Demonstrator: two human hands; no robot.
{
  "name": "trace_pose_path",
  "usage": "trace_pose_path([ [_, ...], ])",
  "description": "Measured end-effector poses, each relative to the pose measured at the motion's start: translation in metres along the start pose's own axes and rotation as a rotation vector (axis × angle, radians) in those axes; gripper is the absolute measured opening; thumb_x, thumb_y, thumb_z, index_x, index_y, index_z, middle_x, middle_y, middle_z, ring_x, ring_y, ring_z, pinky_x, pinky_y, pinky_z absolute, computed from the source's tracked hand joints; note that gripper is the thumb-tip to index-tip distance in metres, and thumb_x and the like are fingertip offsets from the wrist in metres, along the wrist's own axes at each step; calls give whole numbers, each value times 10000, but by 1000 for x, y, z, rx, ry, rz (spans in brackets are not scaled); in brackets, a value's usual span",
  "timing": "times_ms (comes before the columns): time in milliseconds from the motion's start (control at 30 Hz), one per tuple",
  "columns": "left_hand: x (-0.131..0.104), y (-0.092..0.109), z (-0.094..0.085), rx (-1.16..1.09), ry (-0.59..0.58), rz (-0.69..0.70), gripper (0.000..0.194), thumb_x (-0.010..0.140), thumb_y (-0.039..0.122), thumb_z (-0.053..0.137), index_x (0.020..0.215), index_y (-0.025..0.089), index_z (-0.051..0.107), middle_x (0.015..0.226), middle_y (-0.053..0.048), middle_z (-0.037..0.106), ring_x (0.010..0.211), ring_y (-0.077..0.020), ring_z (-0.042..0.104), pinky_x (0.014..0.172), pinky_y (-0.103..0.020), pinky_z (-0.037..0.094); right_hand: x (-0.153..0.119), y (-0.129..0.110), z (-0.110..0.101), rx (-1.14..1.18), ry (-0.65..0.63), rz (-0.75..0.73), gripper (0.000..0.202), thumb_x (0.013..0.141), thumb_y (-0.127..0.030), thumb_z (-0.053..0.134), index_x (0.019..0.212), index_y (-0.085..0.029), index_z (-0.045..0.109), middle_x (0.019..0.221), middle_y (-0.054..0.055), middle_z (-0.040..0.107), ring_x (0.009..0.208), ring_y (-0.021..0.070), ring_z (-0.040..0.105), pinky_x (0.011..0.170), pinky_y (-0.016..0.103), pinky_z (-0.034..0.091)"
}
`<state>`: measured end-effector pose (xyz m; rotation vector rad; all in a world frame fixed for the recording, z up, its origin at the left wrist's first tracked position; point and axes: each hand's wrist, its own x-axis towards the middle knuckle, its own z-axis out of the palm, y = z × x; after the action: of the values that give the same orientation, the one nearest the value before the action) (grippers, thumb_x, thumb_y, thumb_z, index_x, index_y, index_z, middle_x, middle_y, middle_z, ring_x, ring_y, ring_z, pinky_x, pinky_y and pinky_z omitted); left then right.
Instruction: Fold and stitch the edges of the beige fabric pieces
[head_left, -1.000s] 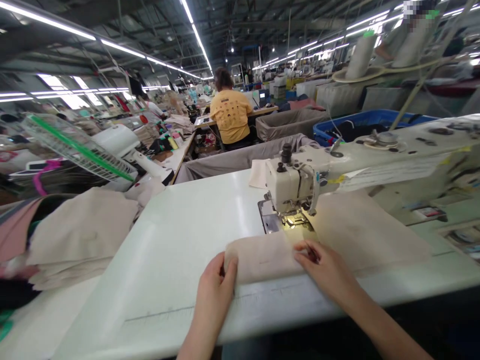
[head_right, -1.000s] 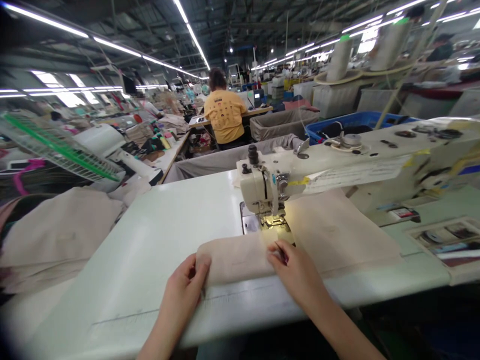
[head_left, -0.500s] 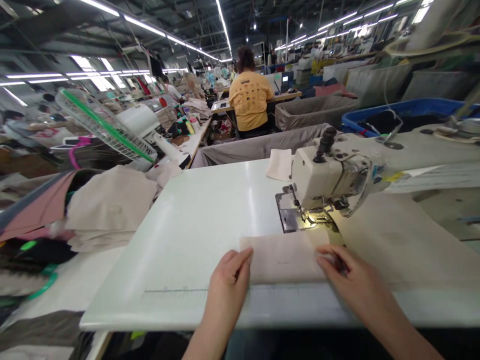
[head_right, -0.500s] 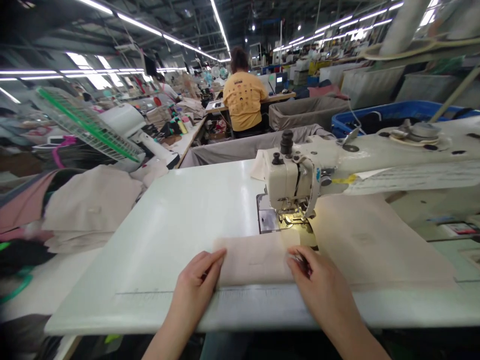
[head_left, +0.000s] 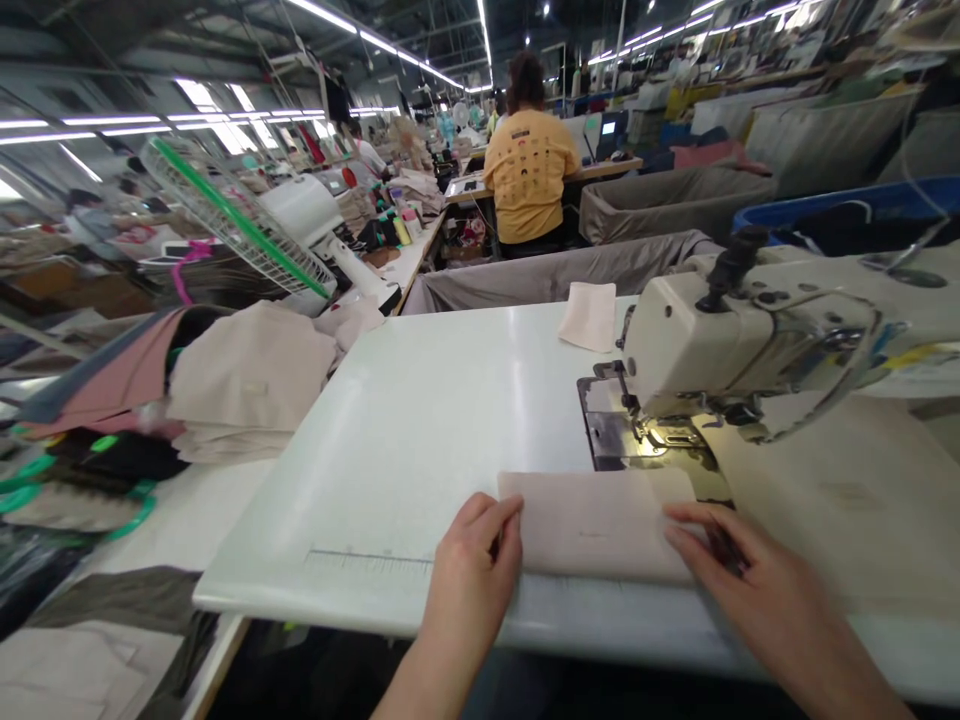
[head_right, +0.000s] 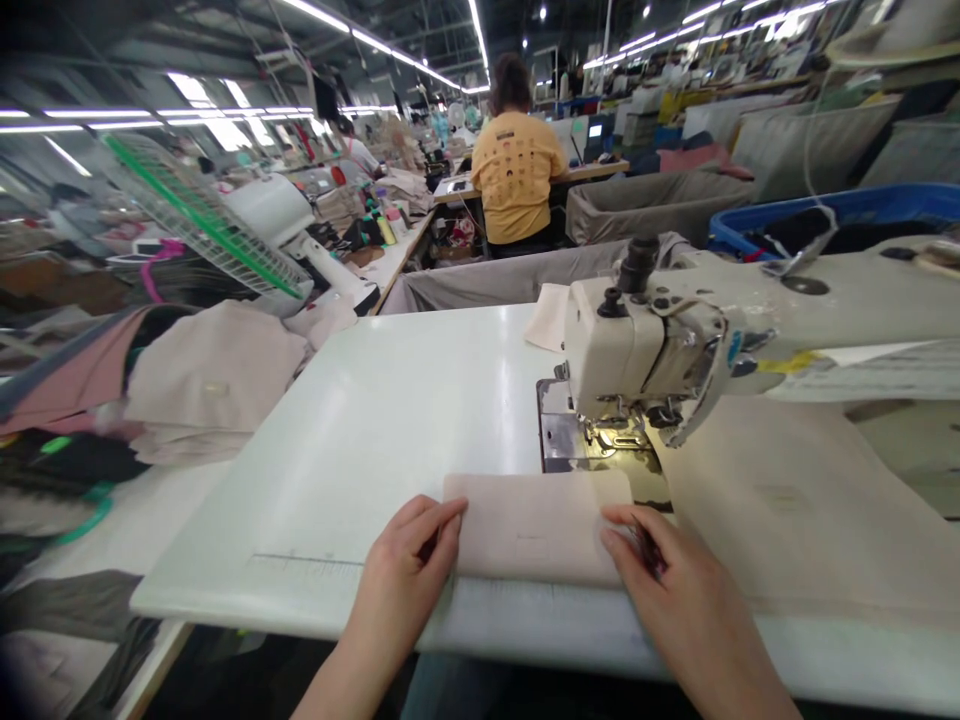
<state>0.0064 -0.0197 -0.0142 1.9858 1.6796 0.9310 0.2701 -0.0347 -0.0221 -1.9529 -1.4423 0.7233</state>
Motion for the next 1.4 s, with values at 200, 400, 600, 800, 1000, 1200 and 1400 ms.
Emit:
trace_pose_path([
  [200, -1, -3, 0, 20, -37, -18, 289, 970, 226, 498, 1111, 173, 745, 807, -41, 634, 696, -145, 616, 673, -257, 542, 1, 3, 1, -9, 4, -10, 381, 818, -588, 559, 953, -282, 741, 718, 4, 655, 599, 206, 560, 625, 316, 440],
  [400, 1, -1, -2, 49, -72, -47, 300, 964, 229, 485, 1099, 185, 749, 816, -48, 646, 709, -157, 636, 677, -271, 549, 1, 7, 1, -33, 15, -57, 376, 838, -602, 562, 940, -290, 744, 708, 13, 661, 553, 205, 542, 604, 327, 465],
  [600, 9, 6, -6, 54, -81, -34, 314, 922, 228, 470, 1002, 167, 768, 783, -52, 649, 706, -173, 659, 677, -287, 561, 6, 8, 0, 0, 32, -112, 389, 820, -580, 615, 1016, -275, 754, 766, 27, 699, 610, 213, 596, 622, 318, 507],
  [800, 19, -2, -12, 49, -91, -2, 322, 918, 370, 502, 936, 219, 785, 734, -30, 662, 668, -180, 669, 630, -285, 567, 13, -2, -3, 147, -46, -69, 324, 872, -499, 569, 934, -249, 764, 892, 34, 751, 739, 211, 667, 690, 294, 514],
  [1000, 24, -12, -15, 55, -113, 13, 339, 913, 444, 520, 924, 246, 795, 732, -18, 685, 660, -176, 675, 599, -266, 562, 14, -5, -3, 151, -48, -29, 302, 838, -442, 558, 850, -227, 769, 691, 13, 693, 602, 186, 600, 583, 282, 460],
  [1200, 20, -23, -16, 84, -180, -8, 325, 916, 474, 555, 1024, 271, 783, 790, -13, 695, 685, -172, 674, 611, -250, 562, 16, -10, -5, 155, -86, -24, 285, 826, -414, 548, 815, -230, 765, 723, 20, 708, 638, 192, 606, 610, 286, 463],
  [1400, 20, -24, -18, 69, -212, -45, 341, 913, 501, 565, 1075, 285, 772, 814, -13, 695, 663, -171, 661, 611, -248, 573, 19, -13, -8, 165, -121, -2, 300, 821, -425, 540, 814, -223, 762, 775, 34, 736, 683, 204, 641, 629, 288, 480],
])
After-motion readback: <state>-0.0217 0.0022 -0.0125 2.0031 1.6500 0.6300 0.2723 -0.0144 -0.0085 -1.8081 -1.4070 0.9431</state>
